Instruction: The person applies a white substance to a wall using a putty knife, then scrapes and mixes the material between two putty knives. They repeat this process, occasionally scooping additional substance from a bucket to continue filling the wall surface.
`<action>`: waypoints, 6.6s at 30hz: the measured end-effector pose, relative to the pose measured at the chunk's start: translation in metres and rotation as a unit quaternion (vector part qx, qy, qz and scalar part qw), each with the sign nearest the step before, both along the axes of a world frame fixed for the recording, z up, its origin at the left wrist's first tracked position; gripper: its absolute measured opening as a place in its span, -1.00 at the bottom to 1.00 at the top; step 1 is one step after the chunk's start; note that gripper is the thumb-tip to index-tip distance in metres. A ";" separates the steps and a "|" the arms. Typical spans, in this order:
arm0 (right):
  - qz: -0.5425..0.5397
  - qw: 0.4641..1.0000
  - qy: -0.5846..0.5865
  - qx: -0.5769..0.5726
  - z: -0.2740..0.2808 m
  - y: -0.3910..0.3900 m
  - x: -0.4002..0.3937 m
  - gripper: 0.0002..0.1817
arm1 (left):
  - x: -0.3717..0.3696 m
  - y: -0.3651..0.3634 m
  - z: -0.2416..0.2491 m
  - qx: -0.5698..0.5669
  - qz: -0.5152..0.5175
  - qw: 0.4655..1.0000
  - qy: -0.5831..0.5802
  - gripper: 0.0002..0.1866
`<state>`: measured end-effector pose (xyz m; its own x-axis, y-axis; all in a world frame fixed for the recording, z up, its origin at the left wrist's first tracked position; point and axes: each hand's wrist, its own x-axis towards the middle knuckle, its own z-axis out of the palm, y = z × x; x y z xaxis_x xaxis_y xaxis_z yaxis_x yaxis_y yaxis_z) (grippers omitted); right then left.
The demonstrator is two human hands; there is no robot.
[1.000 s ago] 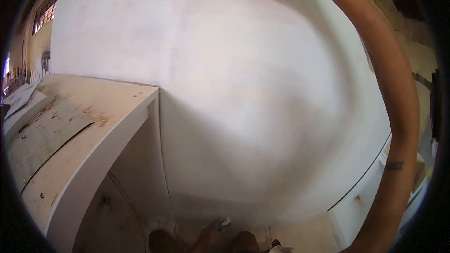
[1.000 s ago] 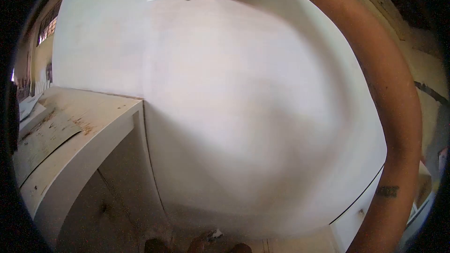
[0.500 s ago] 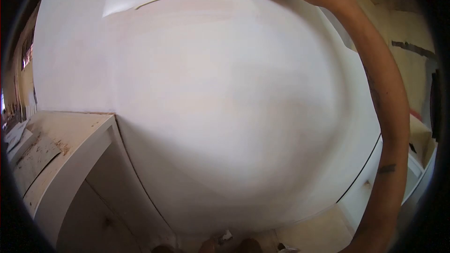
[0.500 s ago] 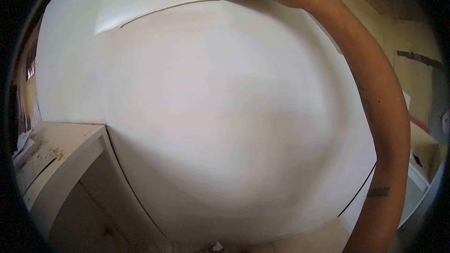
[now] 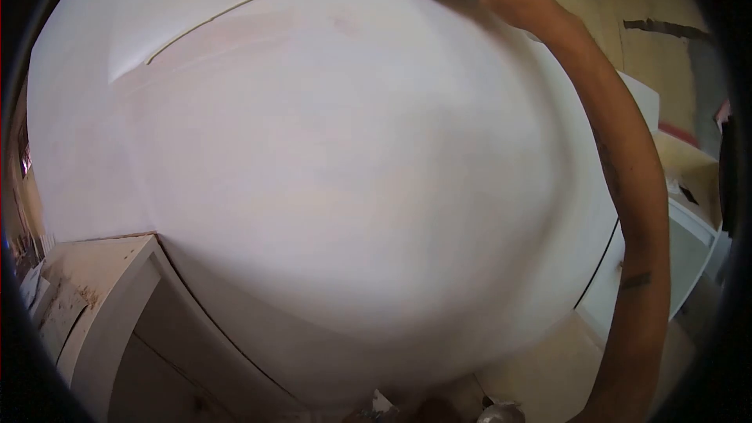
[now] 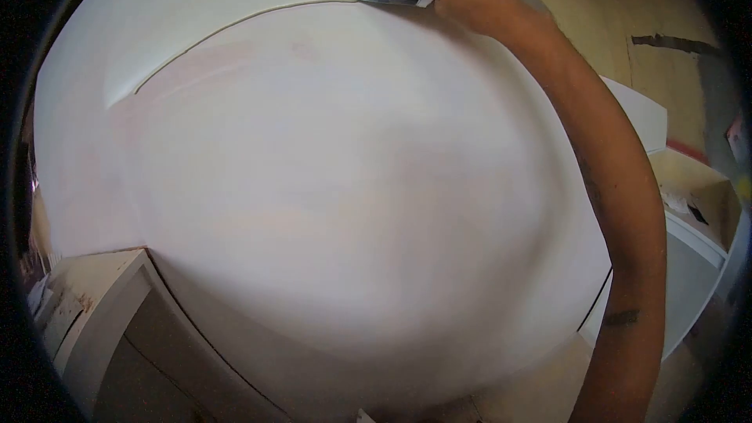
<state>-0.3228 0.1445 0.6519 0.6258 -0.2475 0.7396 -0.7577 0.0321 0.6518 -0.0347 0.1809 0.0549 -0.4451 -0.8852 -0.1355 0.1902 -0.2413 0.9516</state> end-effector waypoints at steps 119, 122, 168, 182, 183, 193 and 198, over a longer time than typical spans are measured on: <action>0.084 0.981 -0.157 0.075 -0.143 0.059 -0.077 -0.41 | -0.068 -0.004 0.114 0.142 -0.104 0.901 0.397 -0.57; 0.235 0.911 -0.229 0.249 -0.239 0.075 -0.028 -0.60 | -0.072 -0.002 0.154 0.148 -0.177 0.825 0.516 -0.54; 0.514 0.119 -0.774 0.351 -0.359 0.093 0.106 -0.68 | 0.009 0.019 0.191 -0.423 0.193 0.847 0.259 -0.50; 0.311 0.725 -0.328 0.520 -0.172 0.041 0.203 -0.64 | 0.124 0.010 0.123 -0.658 0.039 0.718 -0.224 -0.39; 0.375 0.876 -0.040 0.300 -0.145 0.013 0.223 -0.68 | 0.124 0.012 0.116 -0.640 0.060 0.741 -0.195 -0.37; 0.005 0.933 0.358 0.040 -0.027 -0.037 0.374 -0.81 | 0.109 0.000 0.071 -0.574 0.087 0.813 -0.050 -0.44; 0.033 0.941 0.330 0.072 -0.020 -0.039 0.355 -0.82 | 0.132 -0.006 0.058 -0.574 0.060 0.808 -0.113 -0.54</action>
